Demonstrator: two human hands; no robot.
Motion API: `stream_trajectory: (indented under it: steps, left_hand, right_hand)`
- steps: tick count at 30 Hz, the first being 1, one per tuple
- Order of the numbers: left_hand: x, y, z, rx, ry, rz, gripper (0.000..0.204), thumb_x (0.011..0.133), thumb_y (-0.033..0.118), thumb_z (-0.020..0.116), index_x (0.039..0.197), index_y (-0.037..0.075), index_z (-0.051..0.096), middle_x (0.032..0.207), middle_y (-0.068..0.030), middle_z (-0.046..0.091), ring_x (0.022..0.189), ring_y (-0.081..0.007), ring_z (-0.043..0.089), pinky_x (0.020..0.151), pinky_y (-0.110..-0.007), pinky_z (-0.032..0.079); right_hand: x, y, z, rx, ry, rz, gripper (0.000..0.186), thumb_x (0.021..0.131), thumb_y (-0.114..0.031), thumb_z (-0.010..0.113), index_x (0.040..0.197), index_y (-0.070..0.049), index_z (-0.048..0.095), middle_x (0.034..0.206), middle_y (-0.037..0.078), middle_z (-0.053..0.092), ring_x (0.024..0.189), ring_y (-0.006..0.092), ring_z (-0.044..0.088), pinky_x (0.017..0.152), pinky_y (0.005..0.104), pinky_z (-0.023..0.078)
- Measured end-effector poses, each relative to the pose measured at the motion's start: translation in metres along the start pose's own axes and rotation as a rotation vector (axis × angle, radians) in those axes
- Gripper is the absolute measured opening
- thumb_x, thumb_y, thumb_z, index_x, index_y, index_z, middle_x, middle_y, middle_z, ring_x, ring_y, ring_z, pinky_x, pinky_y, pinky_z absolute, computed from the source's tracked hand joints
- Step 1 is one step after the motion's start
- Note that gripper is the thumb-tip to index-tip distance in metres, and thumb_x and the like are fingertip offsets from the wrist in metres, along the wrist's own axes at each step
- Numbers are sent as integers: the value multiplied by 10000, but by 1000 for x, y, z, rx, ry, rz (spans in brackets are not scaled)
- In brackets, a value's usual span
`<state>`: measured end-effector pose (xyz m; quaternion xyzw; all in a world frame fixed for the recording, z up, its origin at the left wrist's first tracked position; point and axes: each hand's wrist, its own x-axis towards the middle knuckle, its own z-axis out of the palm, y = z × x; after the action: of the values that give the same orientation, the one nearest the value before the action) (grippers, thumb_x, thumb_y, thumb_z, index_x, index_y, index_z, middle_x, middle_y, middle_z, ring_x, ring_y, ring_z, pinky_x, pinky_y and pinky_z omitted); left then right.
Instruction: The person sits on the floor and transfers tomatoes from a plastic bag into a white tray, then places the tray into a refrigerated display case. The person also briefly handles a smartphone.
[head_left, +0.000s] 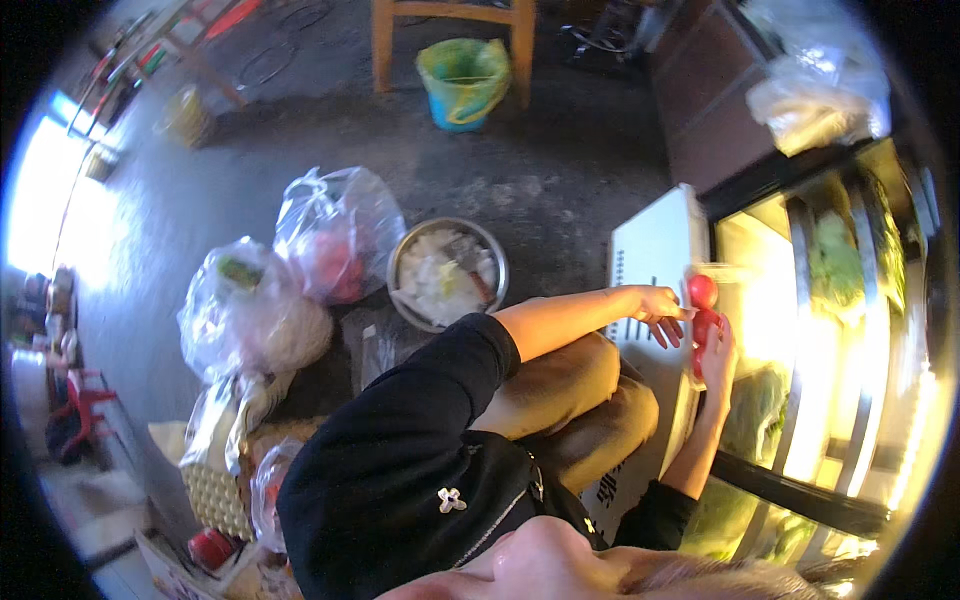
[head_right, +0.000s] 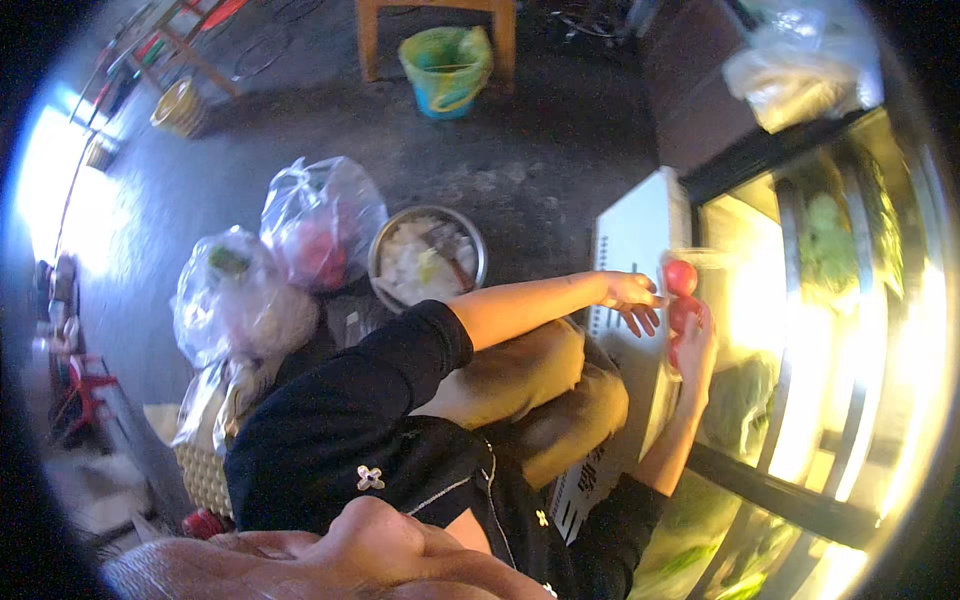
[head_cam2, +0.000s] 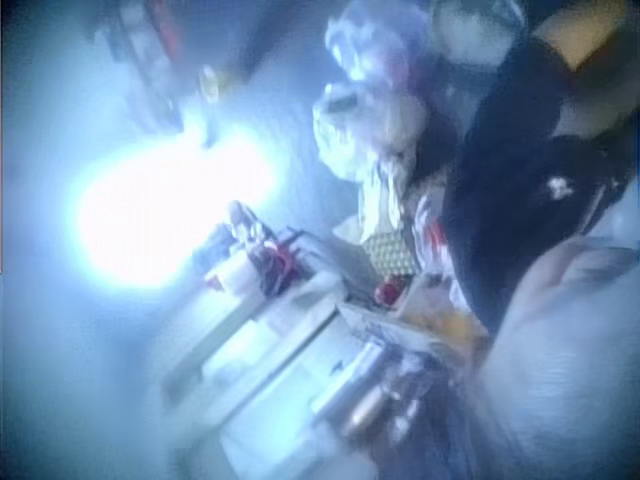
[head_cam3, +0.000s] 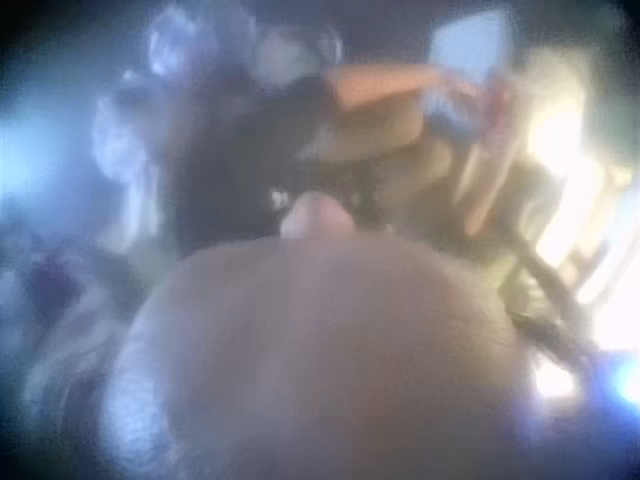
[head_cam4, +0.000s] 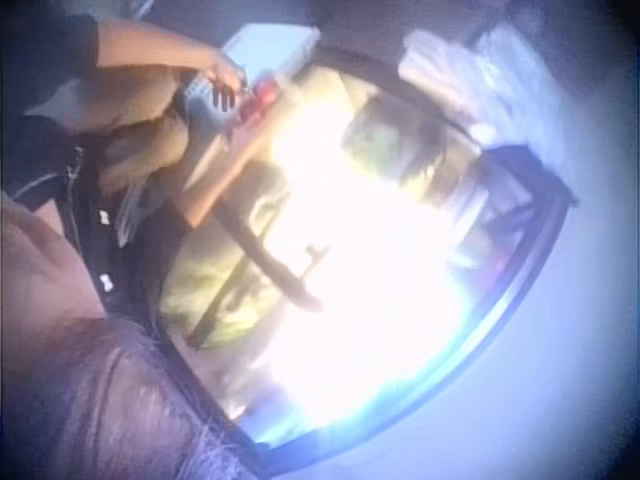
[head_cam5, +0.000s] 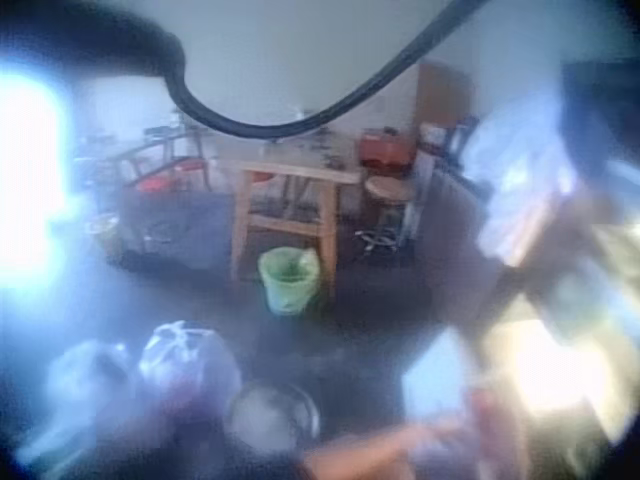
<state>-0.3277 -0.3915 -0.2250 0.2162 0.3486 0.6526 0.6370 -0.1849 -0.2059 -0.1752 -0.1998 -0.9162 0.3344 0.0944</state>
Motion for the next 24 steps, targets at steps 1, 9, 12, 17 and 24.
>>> stream_trajectory:
  steps: [1, 9, 12, 17, 24]
  left_hand:
    - [-24, 6, 3, 19, 94, 40, 759, 997, 308, 612, 1482, -89, 185, 1135, -296, 618, 1066, -358, 669, 779, -467, 605]
    - [-313, -108, -201, 452, 1453, 415, 435, 905, 271, 722, 1228, 29, 560, 1062, -145, 682, 909, -251, 678, 693, -399, 560]
    - [-449, -120, -237, 1128, 2036, 159, 444, 839, 191, 724, 1214, 30, 551, 1155, -237, 594, 1112, -407, 548, 950, -481, 451]
    - [-583, -144, -273, 1141, 2026, -96, 366, 851, 113, 633, 1208, 28, 633, 1117, -245, 670, 1070, -398, 633, 898, -462, 511]
    - [-557, -245, -259, 748, 595, -535, 404, 747, -61, 525, 1045, 97, 748, 950, -105, 739, 864, -233, 694, 725, -383, 555]
  right_hand:
    - [-3, 7, -5, -159, 41, -24, 470, 1048, -272, 462, 1436, -8, 451, 1348, 248, 575, 1237, 348, 578, 1016, 417, 456]
    - [4, 14, 6, -128, 106, -17, 516, 1075, -352, 384, 1441, 7, 445, 1409, 231, 532, 1301, 359, 517, 1085, 413, 400]
    - [-5, 28, 1, -168, 276, -69, 504, 1079, -336, 379, 1435, 14, 448, 1421, 236, 517, 1297, 360, 519, 1084, 417, 408]
    - [-22, -13, -1, -170, 507, -30, 450, 1072, -277, 423, 1411, 17, 469, 1413, 216, 524, 1287, 322, 534, 1062, 405, 447]
    - [-47, -94, 25, -186, 533, -275, 384, 1033, -132, 516, 1382, 23, 483, 1378, 187, 546, 1265, 303, 544, 1072, 420, 450]
